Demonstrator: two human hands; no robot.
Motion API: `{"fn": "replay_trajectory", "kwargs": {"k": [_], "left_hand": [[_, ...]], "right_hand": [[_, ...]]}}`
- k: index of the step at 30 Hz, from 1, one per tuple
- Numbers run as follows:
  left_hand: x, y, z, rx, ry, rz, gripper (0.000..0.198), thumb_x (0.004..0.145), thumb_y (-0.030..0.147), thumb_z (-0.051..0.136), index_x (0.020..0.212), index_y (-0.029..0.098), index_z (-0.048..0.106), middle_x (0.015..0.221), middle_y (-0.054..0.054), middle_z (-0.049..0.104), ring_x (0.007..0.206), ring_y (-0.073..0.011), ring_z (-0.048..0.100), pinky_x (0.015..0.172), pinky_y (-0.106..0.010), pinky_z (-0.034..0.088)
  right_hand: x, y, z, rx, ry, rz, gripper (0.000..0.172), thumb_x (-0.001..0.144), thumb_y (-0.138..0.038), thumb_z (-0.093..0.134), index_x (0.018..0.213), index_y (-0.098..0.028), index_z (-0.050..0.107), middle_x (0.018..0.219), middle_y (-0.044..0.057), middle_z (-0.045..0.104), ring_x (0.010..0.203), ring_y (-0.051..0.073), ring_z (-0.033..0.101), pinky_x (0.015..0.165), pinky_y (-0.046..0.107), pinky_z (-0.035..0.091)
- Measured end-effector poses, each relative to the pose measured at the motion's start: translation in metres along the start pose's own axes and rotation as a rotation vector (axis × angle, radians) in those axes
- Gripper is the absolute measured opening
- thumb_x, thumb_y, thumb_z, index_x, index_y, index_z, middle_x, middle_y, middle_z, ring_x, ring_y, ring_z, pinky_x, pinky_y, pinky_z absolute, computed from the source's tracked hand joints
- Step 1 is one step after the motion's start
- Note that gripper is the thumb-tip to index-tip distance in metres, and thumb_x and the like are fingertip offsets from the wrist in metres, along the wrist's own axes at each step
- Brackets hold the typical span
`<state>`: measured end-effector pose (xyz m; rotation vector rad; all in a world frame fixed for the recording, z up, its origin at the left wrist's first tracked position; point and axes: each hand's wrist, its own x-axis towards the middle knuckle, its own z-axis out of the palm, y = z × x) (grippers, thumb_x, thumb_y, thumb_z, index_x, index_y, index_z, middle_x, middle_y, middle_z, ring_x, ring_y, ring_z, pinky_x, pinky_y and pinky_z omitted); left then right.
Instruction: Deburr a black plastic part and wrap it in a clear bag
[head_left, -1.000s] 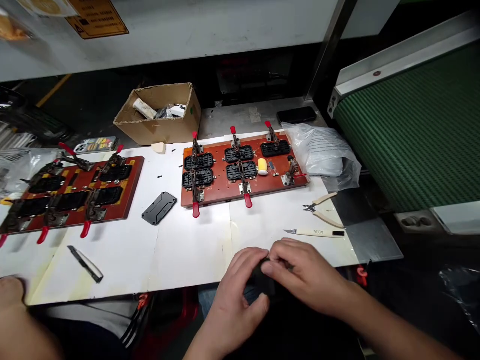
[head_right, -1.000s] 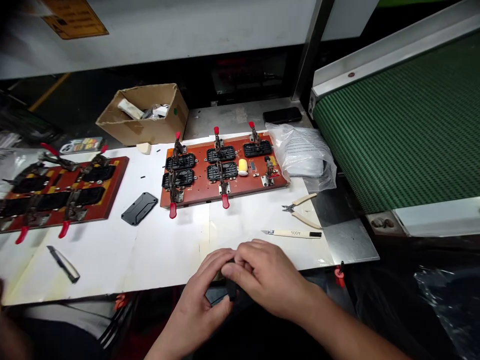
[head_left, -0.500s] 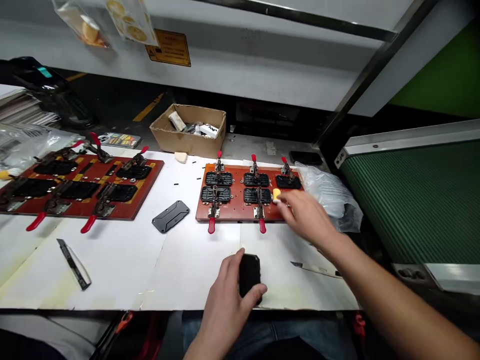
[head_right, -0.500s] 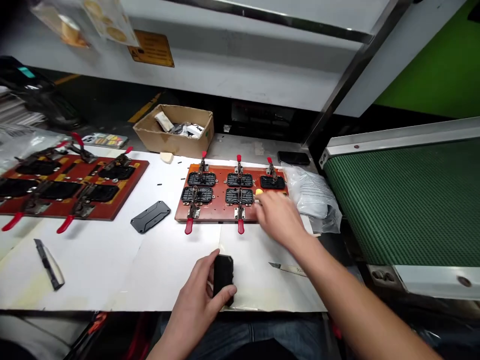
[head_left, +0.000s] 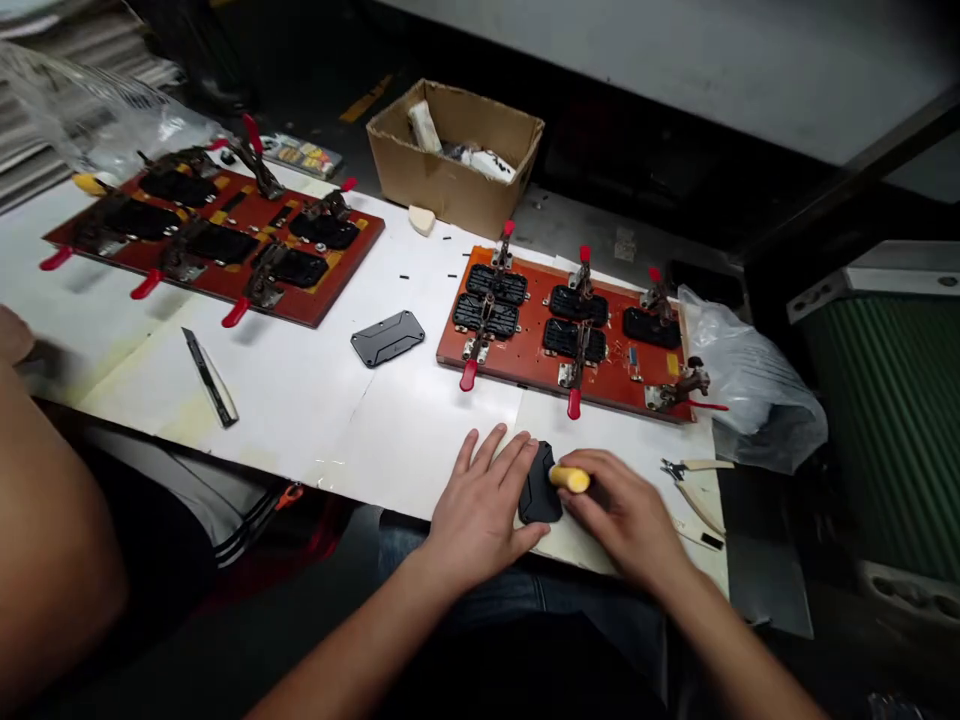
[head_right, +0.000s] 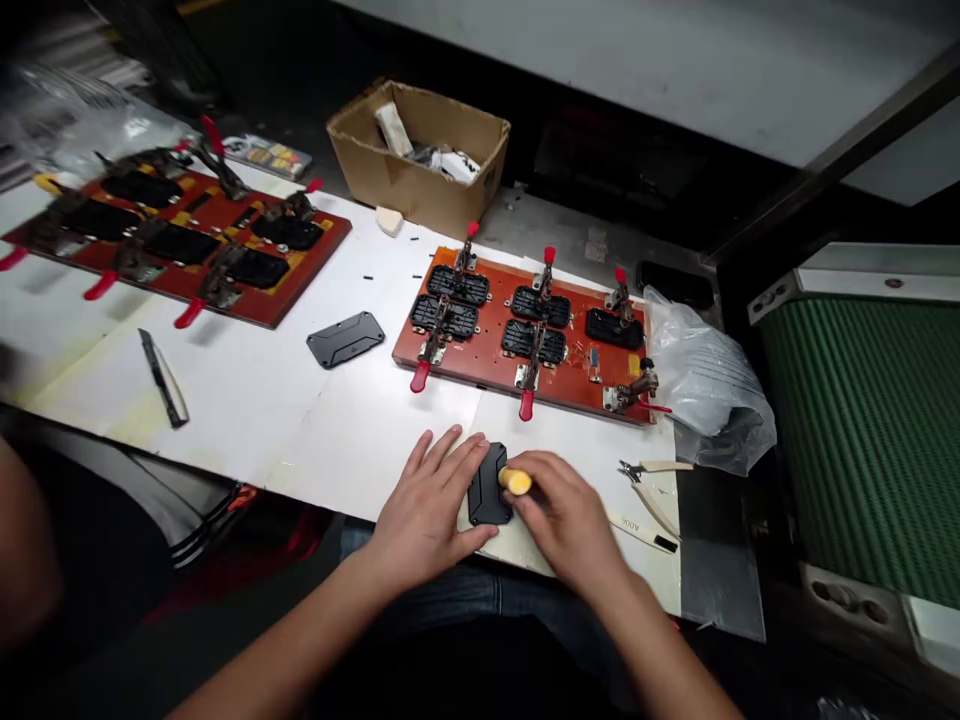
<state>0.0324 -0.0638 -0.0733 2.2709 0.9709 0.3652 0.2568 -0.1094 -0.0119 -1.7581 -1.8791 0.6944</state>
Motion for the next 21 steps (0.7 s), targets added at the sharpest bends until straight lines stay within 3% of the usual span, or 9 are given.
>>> {"fn": "replay_trajectory", "kwargs": {"k": [2,5,14,21], "left_hand": [[0.001,0.000,0.001,-0.001,0.007,0.001,0.095,0.087,0.047,0.077,0.165,0.019,0.029,0.173,-0.008,0.038,0.163,-0.0350,0.020,0.135,-0.059,0.007],[0.001,0.000,-0.001,0.002,0.009,0.014,0.093,0.087,0.049,0.076,0.164,0.019,0.032,0.172,-0.008,0.039,0.163,-0.0358,0.021,0.134,-0.059,0.007],[-0.001,0.001,-0.001,-0.004,0.004,-0.008,0.083,0.092,0.049,0.068,0.162,0.018,0.037,0.173,-0.005,0.037,0.164,-0.0336,0.021,0.136,-0.056,0.004],[0.001,0.000,-0.003,-0.018,-0.011,-0.012,0.089,0.089,0.051,0.073,0.163,0.018,0.036,0.173,-0.005,0.038,0.162,-0.0352,0.022,0.135,-0.056,0.003]], "right_hand": [[-0.021,0.005,0.024,0.033,0.014,-0.012,0.026,0.104,-0.024,0.060,0.129,-0.026,0.064,0.123,0.008,0.073,0.115,0.022,0.069,0.099,0.040,0.059],[-0.025,0.010,0.041,-0.014,0.047,-0.023,0.030,0.103,-0.023,0.059,0.133,-0.026,0.062,0.125,0.010,0.072,0.117,0.025,0.068,0.100,0.044,0.060],[-0.027,-0.003,0.052,-0.038,0.108,0.074,0.037,0.103,-0.026,0.056,0.140,-0.023,0.052,0.132,0.014,0.060,0.124,0.027,0.062,0.104,0.048,0.058],[-0.003,0.006,0.041,-0.072,0.104,0.152,0.028,0.104,-0.032,0.060,0.131,-0.024,0.058,0.123,0.010,0.070,0.113,0.025,0.069,0.097,0.041,0.059]]}}
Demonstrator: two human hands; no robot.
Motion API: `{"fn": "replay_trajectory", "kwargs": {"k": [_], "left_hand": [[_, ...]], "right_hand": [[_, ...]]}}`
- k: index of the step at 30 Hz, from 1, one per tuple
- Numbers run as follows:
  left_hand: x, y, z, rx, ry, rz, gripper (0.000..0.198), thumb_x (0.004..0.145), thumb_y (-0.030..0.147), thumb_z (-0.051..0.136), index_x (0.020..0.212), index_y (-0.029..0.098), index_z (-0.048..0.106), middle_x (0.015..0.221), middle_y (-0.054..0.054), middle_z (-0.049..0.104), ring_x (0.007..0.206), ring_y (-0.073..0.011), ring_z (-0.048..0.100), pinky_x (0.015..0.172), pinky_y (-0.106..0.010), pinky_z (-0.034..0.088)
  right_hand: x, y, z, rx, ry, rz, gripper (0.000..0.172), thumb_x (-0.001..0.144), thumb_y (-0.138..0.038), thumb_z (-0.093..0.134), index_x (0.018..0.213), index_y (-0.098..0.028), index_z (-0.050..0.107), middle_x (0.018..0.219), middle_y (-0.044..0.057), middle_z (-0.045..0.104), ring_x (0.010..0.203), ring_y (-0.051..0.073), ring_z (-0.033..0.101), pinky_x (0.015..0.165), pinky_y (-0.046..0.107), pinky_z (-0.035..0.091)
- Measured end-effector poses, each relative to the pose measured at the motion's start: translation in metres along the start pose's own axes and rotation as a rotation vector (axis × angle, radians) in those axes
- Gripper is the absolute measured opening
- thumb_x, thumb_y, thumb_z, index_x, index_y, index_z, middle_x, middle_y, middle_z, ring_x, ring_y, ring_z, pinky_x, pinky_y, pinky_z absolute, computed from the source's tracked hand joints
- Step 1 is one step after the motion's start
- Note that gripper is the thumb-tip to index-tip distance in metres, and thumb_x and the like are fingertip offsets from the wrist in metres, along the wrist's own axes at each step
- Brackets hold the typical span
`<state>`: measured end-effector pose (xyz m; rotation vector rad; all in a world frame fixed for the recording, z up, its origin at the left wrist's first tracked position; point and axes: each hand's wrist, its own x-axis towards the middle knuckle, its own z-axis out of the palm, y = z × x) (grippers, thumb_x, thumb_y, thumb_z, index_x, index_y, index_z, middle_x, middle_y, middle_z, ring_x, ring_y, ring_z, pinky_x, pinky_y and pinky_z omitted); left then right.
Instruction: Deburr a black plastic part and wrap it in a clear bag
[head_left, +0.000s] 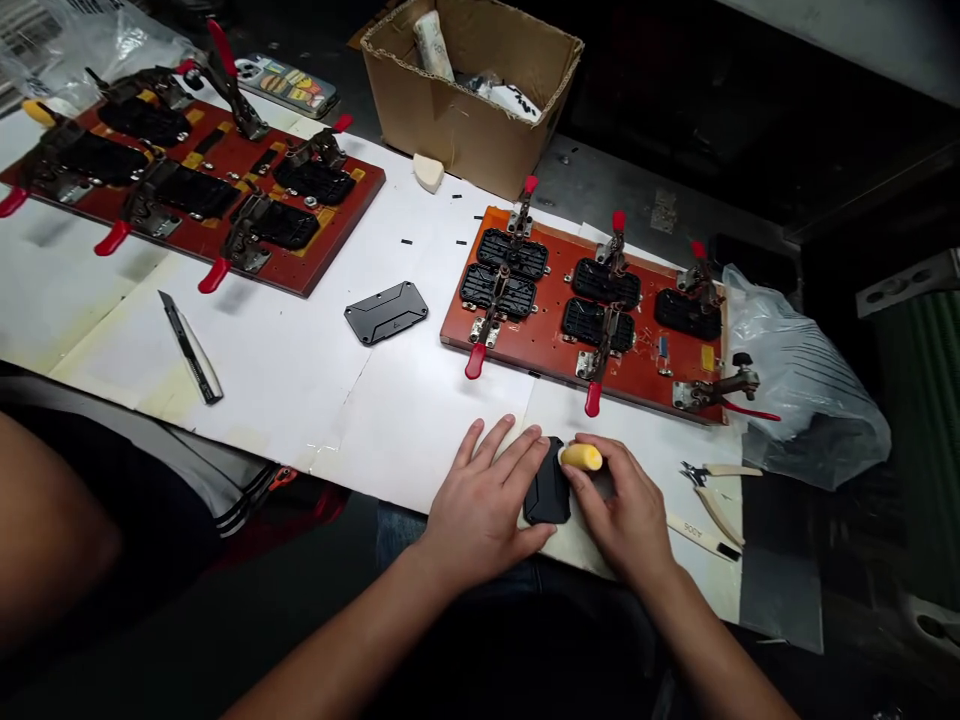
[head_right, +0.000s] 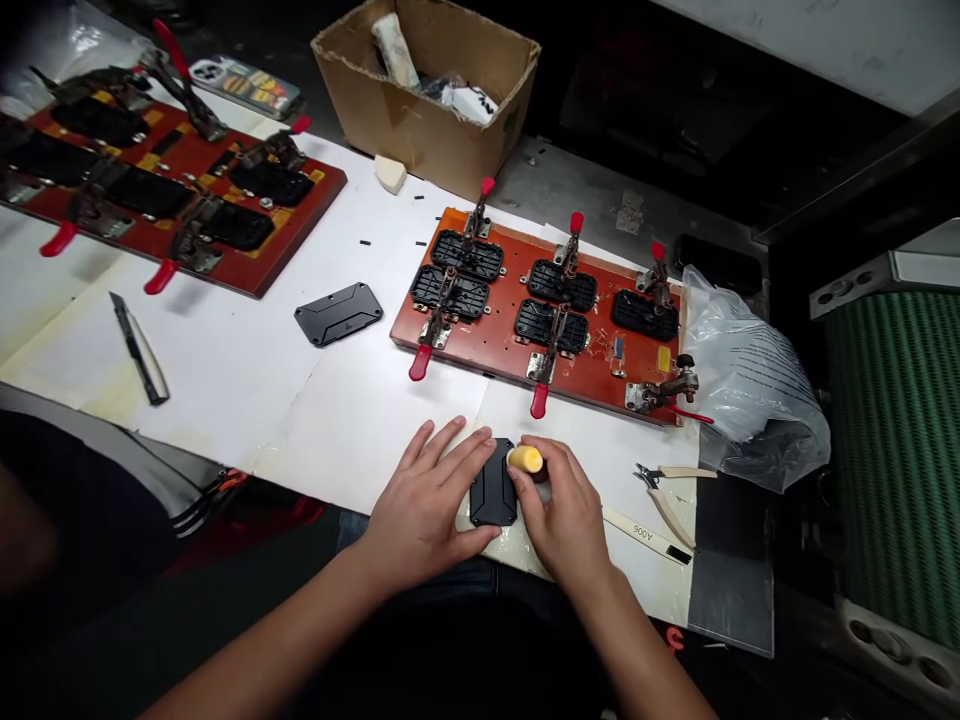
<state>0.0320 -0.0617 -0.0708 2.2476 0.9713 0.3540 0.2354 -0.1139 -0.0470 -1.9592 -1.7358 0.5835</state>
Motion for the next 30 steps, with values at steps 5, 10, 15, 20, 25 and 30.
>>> {"fn": "replay_trajectory", "kwargs": {"k": [5,10,15,20,25,30], "left_hand": [[0.001,-0.001,0.000,-0.014,-0.009,-0.005,0.090,0.089,0.054,0.072,0.163,0.020,0.035,0.173,-0.002,0.039,0.162,-0.0331,0.023,0.135,-0.054,0.003],[0.001,-0.001,0.001,0.000,-0.015,-0.030,0.089,0.089,0.054,0.072,0.164,0.022,0.034,0.174,0.002,0.036,0.164,-0.0304,0.020,0.136,-0.053,0.001],[0.002,0.000,0.001,0.002,-0.032,-0.035,0.087,0.090,0.056,0.071,0.163,0.025,0.035,0.174,0.005,0.034,0.164,-0.0297,0.018,0.137,-0.053,0.000],[0.001,0.000,0.002,0.009,-0.015,-0.028,0.086,0.090,0.058,0.069,0.162,0.024,0.037,0.173,0.004,0.037,0.163,-0.0312,0.021,0.137,-0.053,0.002],[0.000,-0.001,0.002,0.026,-0.011,-0.029,0.087,0.089,0.058,0.071,0.162,0.024,0.037,0.173,0.004,0.036,0.163,-0.0309,0.021,0.137,-0.055,0.005],[0.001,-0.001,0.001,0.027,-0.005,-0.006,0.086,0.090,0.057,0.071,0.162,0.023,0.039,0.172,0.003,0.039,0.163,-0.0326,0.023,0.136,-0.057,0.007]], "right_hand": [[0.013,-0.003,-0.008,0.029,-0.105,-0.107,0.024,0.104,-0.028,0.060,0.128,-0.023,0.062,0.116,0.009,0.072,0.106,0.023,0.070,0.092,0.036,0.059],[0.021,0.009,-0.014,-0.033,-0.034,-0.109,0.021,0.101,-0.028,0.066,0.122,-0.024,0.066,0.111,0.006,0.073,0.100,0.021,0.071,0.087,0.034,0.059],[0.015,0.010,-0.013,0.012,0.007,-0.077,0.023,0.099,-0.028,0.070,0.122,-0.025,0.066,0.110,0.004,0.072,0.099,0.019,0.071,0.087,0.031,0.058],[0.013,0.002,-0.011,0.093,-0.122,-0.164,0.026,0.101,-0.023,0.065,0.127,-0.024,0.064,0.110,0.005,0.071,0.100,0.019,0.069,0.086,0.032,0.057],[0.016,0.003,-0.015,0.083,-0.096,-0.180,0.026,0.101,-0.019,0.066,0.126,-0.022,0.064,0.110,0.006,0.070,0.100,0.018,0.069,0.089,0.032,0.056],[0.018,0.004,-0.017,0.075,-0.200,-0.255,0.028,0.100,-0.016,0.064,0.128,-0.023,0.063,0.109,0.005,0.070,0.097,0.019,0.068,0.085,0.032,0.056]]}}
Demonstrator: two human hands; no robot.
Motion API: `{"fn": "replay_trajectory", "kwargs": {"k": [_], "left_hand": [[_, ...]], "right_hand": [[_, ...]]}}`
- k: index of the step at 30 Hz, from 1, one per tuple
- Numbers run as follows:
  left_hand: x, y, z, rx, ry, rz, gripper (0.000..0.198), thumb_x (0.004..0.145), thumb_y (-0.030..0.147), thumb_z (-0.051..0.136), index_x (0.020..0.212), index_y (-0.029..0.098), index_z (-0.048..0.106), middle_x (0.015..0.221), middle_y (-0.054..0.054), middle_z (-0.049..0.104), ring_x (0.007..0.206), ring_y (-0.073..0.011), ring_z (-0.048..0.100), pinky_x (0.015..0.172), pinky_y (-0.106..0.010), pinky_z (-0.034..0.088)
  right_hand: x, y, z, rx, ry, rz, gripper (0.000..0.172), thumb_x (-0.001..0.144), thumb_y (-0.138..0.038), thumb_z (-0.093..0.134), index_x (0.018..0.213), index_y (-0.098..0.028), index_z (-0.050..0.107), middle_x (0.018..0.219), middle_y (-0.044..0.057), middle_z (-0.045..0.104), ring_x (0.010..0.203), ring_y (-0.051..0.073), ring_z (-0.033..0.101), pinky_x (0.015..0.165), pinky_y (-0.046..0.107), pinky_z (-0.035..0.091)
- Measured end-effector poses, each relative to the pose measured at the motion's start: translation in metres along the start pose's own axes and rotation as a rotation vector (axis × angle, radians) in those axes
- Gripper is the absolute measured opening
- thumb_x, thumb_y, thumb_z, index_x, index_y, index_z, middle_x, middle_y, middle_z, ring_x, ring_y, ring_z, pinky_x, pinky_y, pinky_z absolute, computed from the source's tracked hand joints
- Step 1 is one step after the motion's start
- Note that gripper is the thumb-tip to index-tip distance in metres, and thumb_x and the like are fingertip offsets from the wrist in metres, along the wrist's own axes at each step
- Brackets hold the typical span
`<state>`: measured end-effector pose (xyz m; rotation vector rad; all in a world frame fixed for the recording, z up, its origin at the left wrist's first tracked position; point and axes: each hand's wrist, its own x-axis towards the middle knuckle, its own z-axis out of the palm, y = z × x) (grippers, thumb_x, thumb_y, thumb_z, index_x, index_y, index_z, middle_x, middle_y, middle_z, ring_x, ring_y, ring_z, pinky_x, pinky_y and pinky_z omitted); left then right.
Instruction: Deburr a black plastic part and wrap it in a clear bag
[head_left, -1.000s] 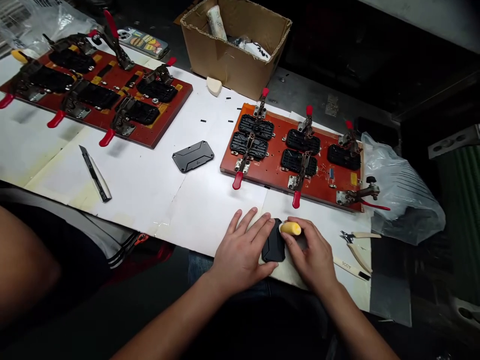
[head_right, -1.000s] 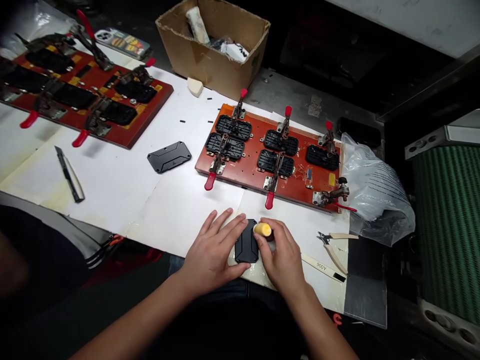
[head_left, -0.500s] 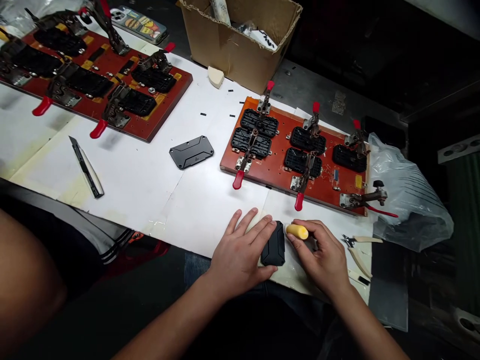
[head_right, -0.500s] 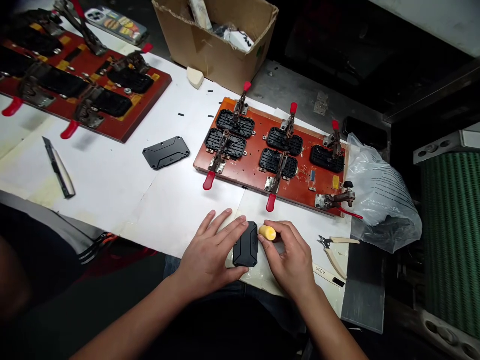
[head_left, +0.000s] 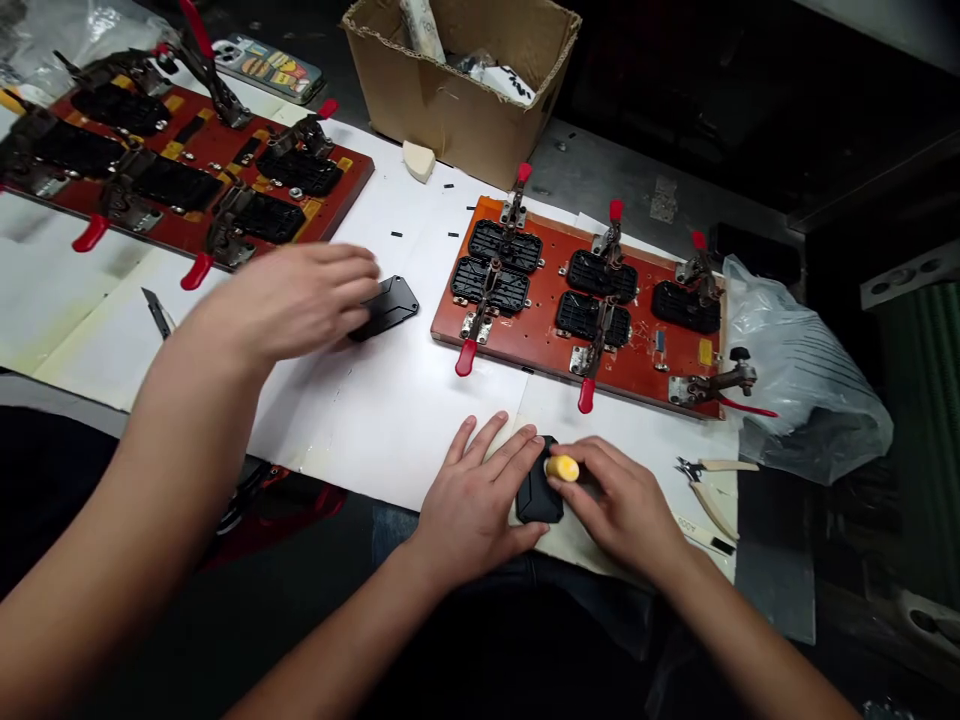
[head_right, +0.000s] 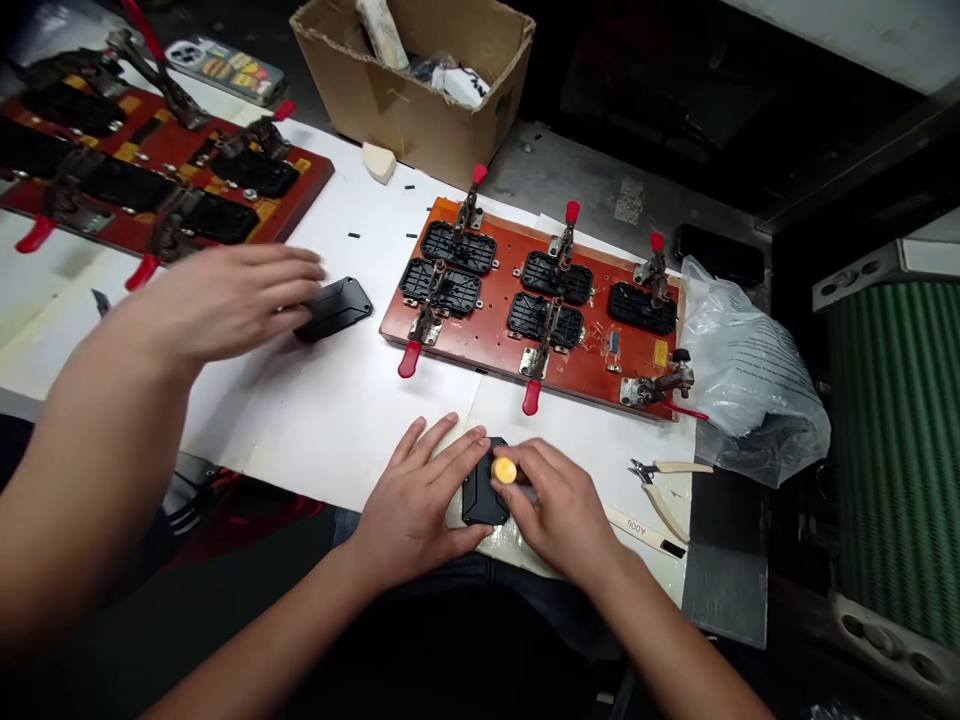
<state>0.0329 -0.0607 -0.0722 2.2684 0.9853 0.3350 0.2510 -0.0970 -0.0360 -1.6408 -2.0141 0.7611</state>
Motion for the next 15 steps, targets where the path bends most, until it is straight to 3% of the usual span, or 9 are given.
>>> {"fn": "replay_trajectory", "kwargs": {"k": [3,8,12,15], "left_hand": [[-0.001,0.000,0.000,0.019,-0.005,-0.011,0.082,0.091,0.056,0.070,0.161,0.024,0.041,0.173,0.003,0.037,0.163,-0.0325,0.023,0.136,-0.058,0.009],[0.000,0.000,0.001,0.041,-0.030,0.022,0.080,0.091,0.062,0.067,0.159,0.026,0.045,0.173,0.005,0.037,0.163,-0.0334,0.021,0.135,-0.060,0.009],[0.001,0.000,0.000,0.054,-0.016,0.004,0.078,0.092,0.058,0.067,0.159,0.025,0.045,0.172,0.003,0.038,0.162,-0.0345,0.024,0.135,-0.060,0.011],[0.001,0.001,-0.001,0.045,-0.024,0.026,0.079,0.090,0.059,0.069,0.159,0.025,0.047,0.172,0.004,0.038,0.162,-0.0353,0.023,0.135,-0.059,0.009]], "right_hand": [[-0.009,0.000,-0.004,-0.006,0.011,-0.056,0.031,0.100,-0.012,0.061,0.129,-0.022,0.061,0.110,0.007,0.070,0.101,0.021,0.067,0.087,0.035,0.056],[-0.027,-0.003,-0.013,0.029,-0.188,-0.076,0.036,0.100,-0.009,0.056,0.132,-0.023,0.060,0.113,0.007,0.072,0.102,0.021,0.066,0.086,0.034,0.058],[-0.027,0.002,-0.012,0.011,-0.112,-0.161,0.035,0.098,-0.008,0.057,0.130,-0.022,0.061,0.117,0.008,0.073,0.104,0.022,0.066,0.089,0.038,0.058],[-0.032,0.006,-0.010,0.056,-0.115,-0.141,0.037,0.098,-0.007,0.057,0.131,-0.023,0.061,0.117,0.007,0.073,0.105,0.021,0.066,0.089,0.037,0.058]]}}
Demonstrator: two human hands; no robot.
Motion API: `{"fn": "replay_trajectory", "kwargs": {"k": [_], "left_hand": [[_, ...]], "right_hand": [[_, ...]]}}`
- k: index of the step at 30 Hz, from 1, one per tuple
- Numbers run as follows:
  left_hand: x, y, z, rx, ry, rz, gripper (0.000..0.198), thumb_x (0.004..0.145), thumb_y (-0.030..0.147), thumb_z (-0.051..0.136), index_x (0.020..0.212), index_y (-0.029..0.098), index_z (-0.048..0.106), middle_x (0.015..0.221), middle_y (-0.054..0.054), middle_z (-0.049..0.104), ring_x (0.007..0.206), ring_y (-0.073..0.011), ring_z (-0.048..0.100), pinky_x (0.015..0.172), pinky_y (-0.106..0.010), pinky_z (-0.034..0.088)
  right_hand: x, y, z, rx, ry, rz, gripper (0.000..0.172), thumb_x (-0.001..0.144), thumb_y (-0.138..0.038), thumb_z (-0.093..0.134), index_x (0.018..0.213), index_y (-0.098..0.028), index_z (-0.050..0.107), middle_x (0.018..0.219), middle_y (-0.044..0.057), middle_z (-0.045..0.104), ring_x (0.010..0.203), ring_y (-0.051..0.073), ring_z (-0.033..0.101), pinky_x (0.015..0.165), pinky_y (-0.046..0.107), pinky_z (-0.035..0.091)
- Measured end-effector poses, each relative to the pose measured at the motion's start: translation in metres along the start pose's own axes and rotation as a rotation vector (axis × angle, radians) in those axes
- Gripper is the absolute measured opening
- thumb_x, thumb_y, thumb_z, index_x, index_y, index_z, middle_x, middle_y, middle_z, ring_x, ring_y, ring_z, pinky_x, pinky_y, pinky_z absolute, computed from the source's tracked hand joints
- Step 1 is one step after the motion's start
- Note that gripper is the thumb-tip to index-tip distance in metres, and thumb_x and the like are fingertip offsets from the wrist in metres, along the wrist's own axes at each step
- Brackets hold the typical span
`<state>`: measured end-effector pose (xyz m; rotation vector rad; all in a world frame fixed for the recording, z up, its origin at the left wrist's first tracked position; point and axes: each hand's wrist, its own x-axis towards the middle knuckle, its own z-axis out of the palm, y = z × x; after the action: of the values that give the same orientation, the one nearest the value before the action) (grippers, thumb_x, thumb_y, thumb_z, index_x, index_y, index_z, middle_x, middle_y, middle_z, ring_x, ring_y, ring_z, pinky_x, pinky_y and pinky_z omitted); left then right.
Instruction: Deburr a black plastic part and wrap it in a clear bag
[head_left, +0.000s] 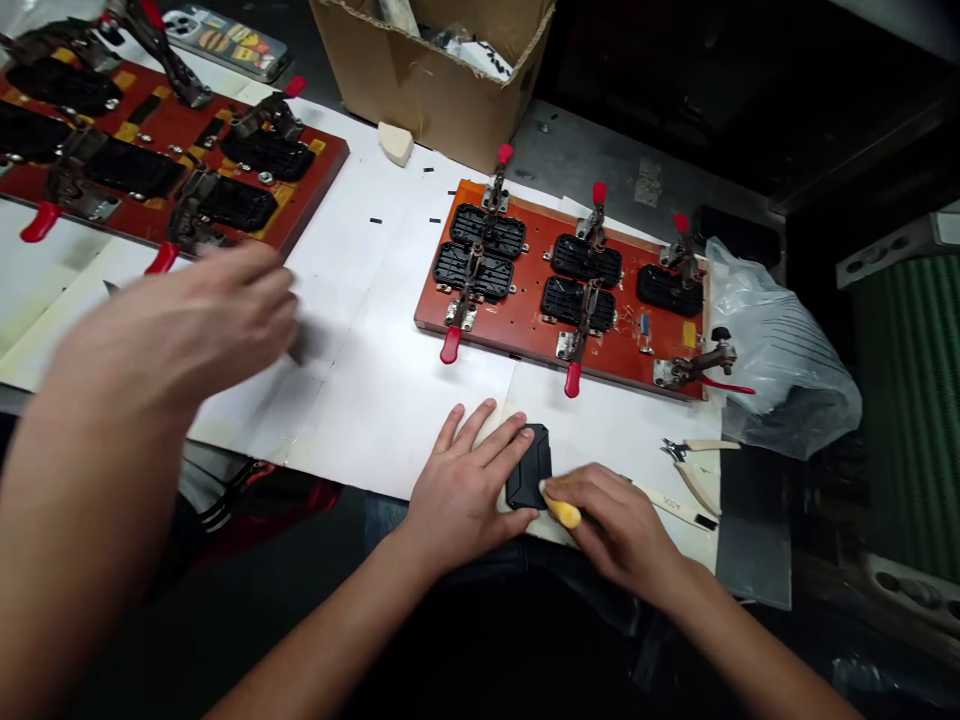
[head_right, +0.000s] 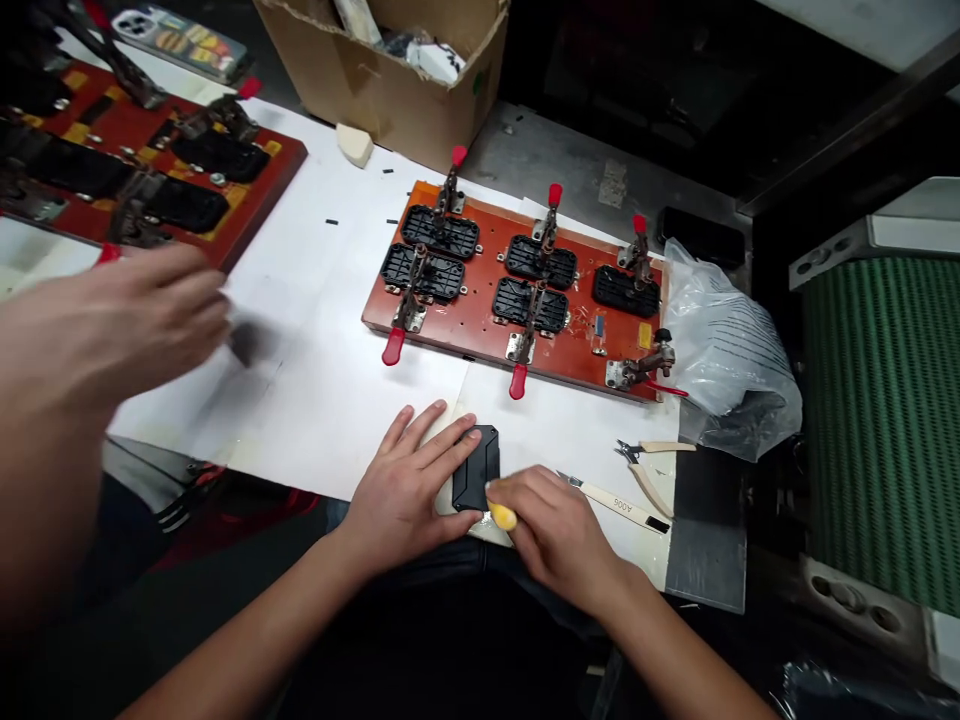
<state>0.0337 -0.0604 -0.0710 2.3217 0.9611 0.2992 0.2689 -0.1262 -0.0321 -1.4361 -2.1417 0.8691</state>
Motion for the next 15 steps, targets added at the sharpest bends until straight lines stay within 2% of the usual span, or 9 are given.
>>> {"fn": "replay_trajectory", "kwargs": {"k": [3,7,11,15], "left_hand": [[-0.001,0.000,0.000,-0.007,0.000,0.007,0.080,0.090,0.058,0.069,0.159,0.025,0.047,0.172,0.005,0.038,0.163,-0.0357,0.023,0.135,-0.059,0.008],[0.000,-0.001,0.001,-0.004,0.004,-0.017,0.075,0.092,0.056,0.067,0.158,0.027,0.047,0.172,0.004,0.039,0.162,-0.0359,0.023,0.135,-0.060,0.009],[0.000,-0.001,0.001,-0.006,-0.011,0.013,0.078,0.091,0.057,0.067,0.159,0.027,0.046,0.172,0.006,0.038,0.163,-0.0359,0.022,0.135,-0.060,0.008],[0.000,-0.001,0.000,0.008,0.001,-0.011,0.078,0.090,0.055,0.069,0.159,0.027,0.046,0.172,0.005,0.038,0.163,-0.0364,0.022,0.135,-0.062,0.009]], "right_hand": [[-0.003,0.002,0.000,0.008,-0.048,0.001,0.037,0.098,-0.007,0.057,0.132,-0.023,0.061,0.116,0.007,0.074,0.104,0.021,0.067,0.088,0.037,0.059],[-0.003,0.002,0.002,0.006,0.022,-0.033,0.036,0.097,-0.006,0.058,0.129,-0.022,0.062,0.117,0.008,0.074,0.105,0.022,0.067,0.090,0.038,0.059],[-0.003,0.004,0.002,0.057,0.001,0.030,0.039,0.098,-0.007,0.058,0.133,-0.023,0.061,0.117,0.008,0.073,0.106,0.020,0.067,0.089,0.036,0.059],[0.007,0.011,0.002,0.006,0.128,0.030,0.035,0.098,-0.008,0.062,0.129,-0.025,0.063,0.112,0.007,0.073,0.104,0.021,0.068,0.089,0.037,0.059]]}}
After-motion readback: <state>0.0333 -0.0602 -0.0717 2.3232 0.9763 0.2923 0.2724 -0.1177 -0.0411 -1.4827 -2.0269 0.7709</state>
